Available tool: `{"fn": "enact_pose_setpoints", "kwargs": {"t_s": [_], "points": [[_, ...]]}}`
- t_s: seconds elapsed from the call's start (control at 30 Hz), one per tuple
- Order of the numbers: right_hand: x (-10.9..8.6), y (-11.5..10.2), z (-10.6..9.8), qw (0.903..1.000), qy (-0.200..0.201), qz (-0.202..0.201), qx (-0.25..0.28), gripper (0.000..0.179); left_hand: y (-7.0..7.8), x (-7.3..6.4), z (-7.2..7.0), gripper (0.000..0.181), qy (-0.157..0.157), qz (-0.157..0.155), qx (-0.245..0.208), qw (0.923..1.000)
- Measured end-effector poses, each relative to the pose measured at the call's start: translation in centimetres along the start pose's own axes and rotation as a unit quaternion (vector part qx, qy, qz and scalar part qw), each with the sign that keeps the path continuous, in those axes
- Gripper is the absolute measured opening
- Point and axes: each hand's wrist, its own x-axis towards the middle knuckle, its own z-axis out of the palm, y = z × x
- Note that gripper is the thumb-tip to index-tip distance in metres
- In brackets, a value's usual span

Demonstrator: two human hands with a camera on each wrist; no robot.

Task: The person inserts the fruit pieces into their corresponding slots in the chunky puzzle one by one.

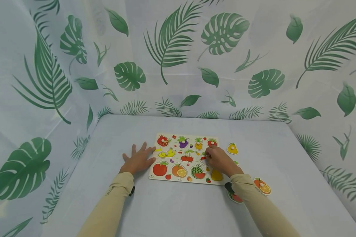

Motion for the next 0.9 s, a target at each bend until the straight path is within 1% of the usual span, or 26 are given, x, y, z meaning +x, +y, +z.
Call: {"fn": "enact_pose_setpoints", "kwargs": {"t_s": [0.37, 0.57, 0.77, 0.9], "points": [[0.0, 0.2, 0.4, 0.9999, -0.003, 0.01, -0.003, 0.007, 0.1, -0.1, 0.0, 0.067, 0.001, -0.001, 0.004, 1.0], [-0.2, 0.4, 0.7, 0.9999, 0.004, 0.012, 0.004, 0.008, 0.2, -0.3, -0.2, 0.067, 0.002, 0.002, 0.007, 1.0], [-0.6, 0.5, 0.2, 0.9998, 0.008, 0.003, 0.02, 0.01, 0.2, -0.2, -0.1, 0.066, -0.001, 0.003, 0.003, 1.0], [-1.2, 0.4, -0.2, 0.9992, 0.025, -0.008, 0.029, 0.013, 0.2, -0.2, -0.1, 0.067, -0.001, 0.0, 0.004, 1.0]]}}
